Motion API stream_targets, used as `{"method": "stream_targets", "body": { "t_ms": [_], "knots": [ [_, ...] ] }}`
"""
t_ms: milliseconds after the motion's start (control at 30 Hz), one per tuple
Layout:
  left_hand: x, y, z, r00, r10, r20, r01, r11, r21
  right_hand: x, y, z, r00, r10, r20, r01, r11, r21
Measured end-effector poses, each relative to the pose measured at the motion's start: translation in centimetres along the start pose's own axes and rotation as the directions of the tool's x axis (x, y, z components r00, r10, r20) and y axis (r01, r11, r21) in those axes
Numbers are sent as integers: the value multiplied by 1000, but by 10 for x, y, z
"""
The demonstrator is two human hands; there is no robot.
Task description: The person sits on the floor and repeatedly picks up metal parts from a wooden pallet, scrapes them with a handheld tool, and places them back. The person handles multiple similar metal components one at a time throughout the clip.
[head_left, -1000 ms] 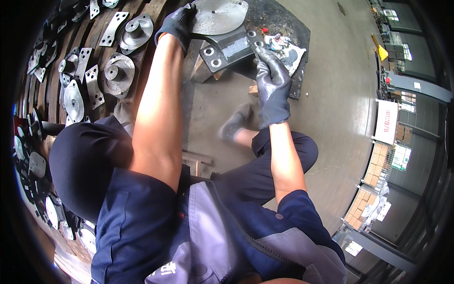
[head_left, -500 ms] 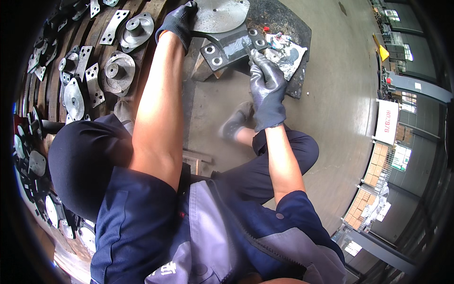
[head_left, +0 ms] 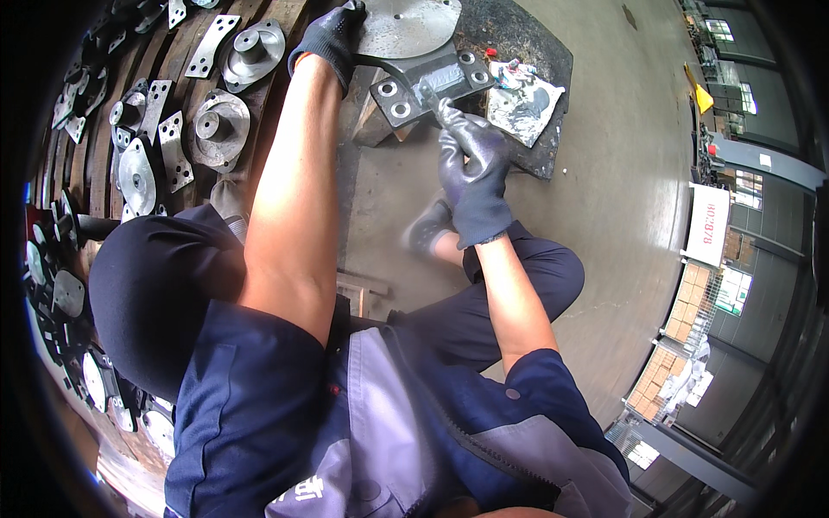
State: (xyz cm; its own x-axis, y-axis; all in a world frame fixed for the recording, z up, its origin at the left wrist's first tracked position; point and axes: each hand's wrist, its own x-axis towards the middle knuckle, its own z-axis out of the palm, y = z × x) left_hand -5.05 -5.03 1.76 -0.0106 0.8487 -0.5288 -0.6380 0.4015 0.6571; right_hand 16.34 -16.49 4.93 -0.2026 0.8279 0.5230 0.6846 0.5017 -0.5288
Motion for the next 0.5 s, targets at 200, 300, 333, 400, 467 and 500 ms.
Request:
{"method": "stream_targets", "body": {
  "t_ms": [200, 300, 333, 400, 467, 500],
  "knots": [
    [24, -16, -1, 992, 89, -91, -96, 993, -75, -4, -2, -3, 996, 20, 89, -31, 992, 125],
    [25, -13, 0, 987, 98, -125, -86, 992, 95, -6, 13, -5, 997, 61, 48, -71, 964, 255],
    [23, -11, 1, 986, 99, -137, -78, 986, 150, -5, 14, -6, 996, 82, 28, -87, 954, 288],
    [17, -9, 7, 978, 28, -206, -10, 996, 88, -2, 12, -9, 963, 268, -12, -249, 909, 334],
    [35, -19, -6, 965, 229, -129, -177, 928, 329, 4, 21, -17, 962, 271, -13, -262, 942, 211],
    [44, -24, -13, 962, 240, -128, -182, 918, 352, 6, 23, -18, 971, 240, -10, -233, 952, 197]
  ]
}}
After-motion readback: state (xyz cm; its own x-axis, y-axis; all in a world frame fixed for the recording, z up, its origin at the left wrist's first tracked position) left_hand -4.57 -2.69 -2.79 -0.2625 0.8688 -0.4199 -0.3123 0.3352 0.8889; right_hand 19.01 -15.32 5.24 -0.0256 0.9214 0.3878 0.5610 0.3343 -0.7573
